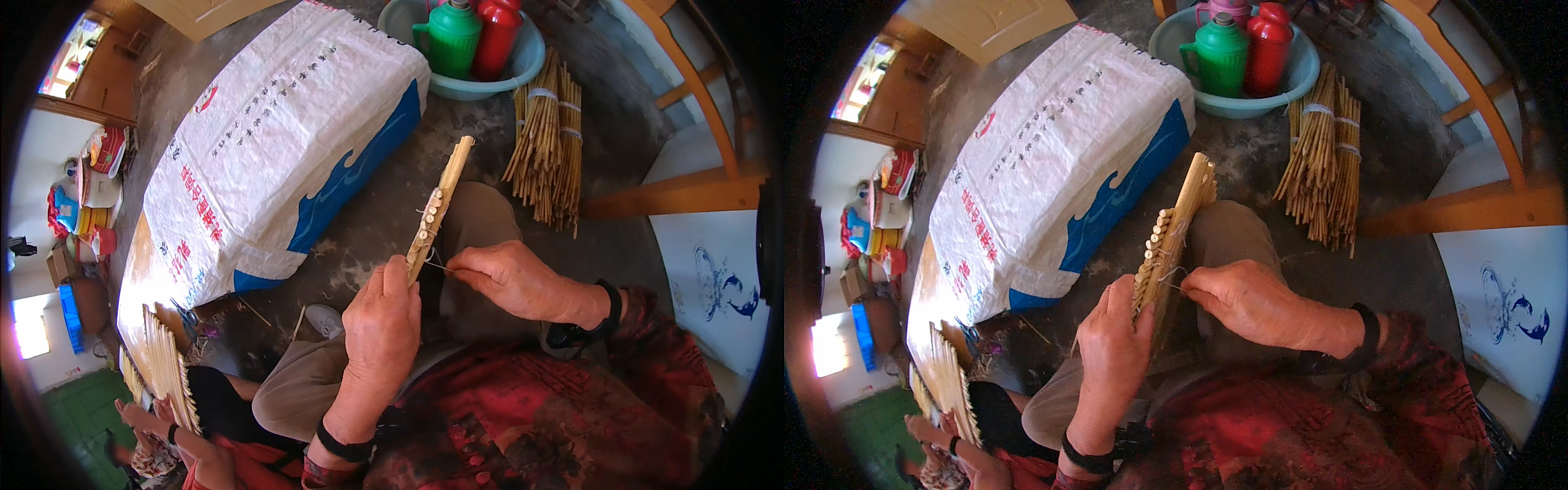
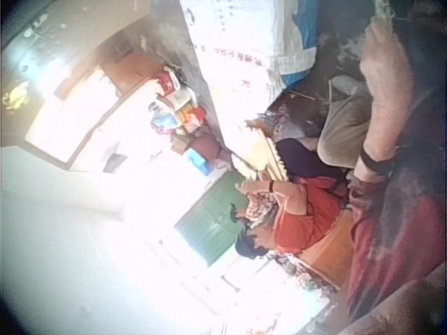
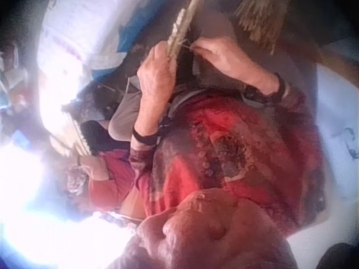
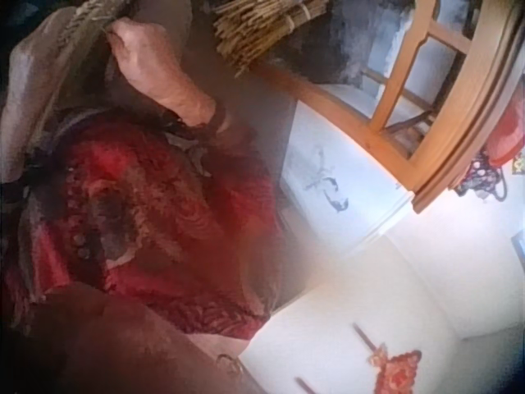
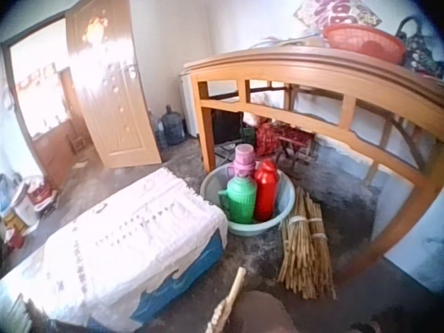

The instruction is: The person weaves a mat using reeds or straw by threading white cord through the material and tying it off. The person aligns the straw pieces, pulls the cord through, and secures the rows by hand while seated.

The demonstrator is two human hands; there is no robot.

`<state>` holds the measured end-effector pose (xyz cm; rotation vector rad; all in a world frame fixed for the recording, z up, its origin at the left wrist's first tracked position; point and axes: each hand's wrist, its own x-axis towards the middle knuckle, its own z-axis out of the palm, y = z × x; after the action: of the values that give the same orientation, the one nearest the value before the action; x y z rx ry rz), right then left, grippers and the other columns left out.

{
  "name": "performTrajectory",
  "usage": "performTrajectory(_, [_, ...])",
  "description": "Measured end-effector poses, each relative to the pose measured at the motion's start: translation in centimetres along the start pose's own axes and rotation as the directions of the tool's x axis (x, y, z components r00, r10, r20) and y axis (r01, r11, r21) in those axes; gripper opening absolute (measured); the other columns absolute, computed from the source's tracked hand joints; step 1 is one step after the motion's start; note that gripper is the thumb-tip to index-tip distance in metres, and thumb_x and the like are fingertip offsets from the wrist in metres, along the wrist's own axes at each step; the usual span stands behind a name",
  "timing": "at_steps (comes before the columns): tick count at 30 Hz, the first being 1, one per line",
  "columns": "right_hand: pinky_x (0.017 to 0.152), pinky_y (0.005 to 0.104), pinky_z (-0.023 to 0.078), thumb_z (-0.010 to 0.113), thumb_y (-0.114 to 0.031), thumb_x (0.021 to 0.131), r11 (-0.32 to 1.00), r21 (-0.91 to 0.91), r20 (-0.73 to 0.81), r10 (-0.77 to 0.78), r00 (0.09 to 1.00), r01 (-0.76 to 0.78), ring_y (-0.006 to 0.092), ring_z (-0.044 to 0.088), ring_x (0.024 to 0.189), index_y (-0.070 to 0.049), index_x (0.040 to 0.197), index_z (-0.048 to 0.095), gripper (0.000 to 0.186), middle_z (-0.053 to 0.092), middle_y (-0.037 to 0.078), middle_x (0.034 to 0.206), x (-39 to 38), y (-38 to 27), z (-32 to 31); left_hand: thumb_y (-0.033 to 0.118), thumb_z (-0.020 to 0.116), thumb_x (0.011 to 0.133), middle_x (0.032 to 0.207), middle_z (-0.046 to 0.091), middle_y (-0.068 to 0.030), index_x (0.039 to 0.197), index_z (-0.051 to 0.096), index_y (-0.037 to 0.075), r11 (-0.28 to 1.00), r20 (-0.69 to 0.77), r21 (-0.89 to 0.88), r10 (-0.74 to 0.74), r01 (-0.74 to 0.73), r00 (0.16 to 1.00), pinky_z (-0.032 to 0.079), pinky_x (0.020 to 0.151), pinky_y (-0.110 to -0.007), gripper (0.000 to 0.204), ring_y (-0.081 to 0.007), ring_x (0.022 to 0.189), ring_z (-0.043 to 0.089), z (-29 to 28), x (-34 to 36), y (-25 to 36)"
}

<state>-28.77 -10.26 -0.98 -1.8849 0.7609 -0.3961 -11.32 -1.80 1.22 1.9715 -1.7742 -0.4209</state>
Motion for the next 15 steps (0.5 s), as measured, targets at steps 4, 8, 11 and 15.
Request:
performTrajectory(4, [0.067,0.0413,0.05,0.059,-0.011,0.086,1.0,-0.002,-0.014,-0.003,1.0,0.003,0.037,0.063,0.08,-0.001,0.095,0.061,0.013,0.064,0.02,0.084,0.07,0.1,0.2,0.001,0.066,0.074,0.093,0.06,-0.0196,0.106,0.053,-0.002,1.0,0.02,-0.006,0.005,-0.005,1.0,0.049,0.067,-0.041,0.035,-0.038,0.081,0.061,-0.32,0.11,0.02])
performTrajectory(8, [0.065,0.0425,0.05,0.06,-0.012,0.086,0.999,-0.026,-0.03,-0.029,0.999,0.028,0.0372,0.063,0.078,-0.001,0.094,0.061,0.013,0.064,0.02,0.083,0.08,0.25,0.36,0.001,0.066,0.073,0.092,0.06,-0.0193,0.106,0.053,-0.002,1.0,0.006,-0.001,0.021,-0.021,1.0,0.049,0.067,-0.041,0.035,-0.0375,0.081,0.061,-0.35,0.21,-0.11])
performTrajectory(11, [0.065,0.043,0.049,0.06,-0.012,0.086,0.998,-0.058,-0.045,-0.031,0.999,0.028,0.0371,0.063,0.077,-0.001,0.094,0.06,0.013,0.063,0.02,0.081,-0.04,0.33,0.54,0.001,0.066,0.073,0.092,0.06,-0.019,0.105,0.053,-0.001,1.0,0.035,0.008,0.002,-0.002,0.999,0.049,0.066,-0.041,0.035,-0.0373,0.081,0.061,-0.39,0.24,-0.04])
performTrajectory(15, [0.064,0.0429,0.049,0.06,-0.011,0.086,0.995,-0.073,-0.067,-0.069,0.995,0.064,0.0368,0.063,0.077,-0.002,0.094,0.06,0.012,0.063,0.02,0.08,0.11,0.4,0.75,0.001,0.066,0.073,0.091,0.06,-0.0188,0.105,0.053,-0.001,1.0,0.021,0.01,0.005,-0.006,1.0,0.049,0.066,-0.04,0.035,-0.0373,0.08,0.061,-0.45,0.23,-0.18])
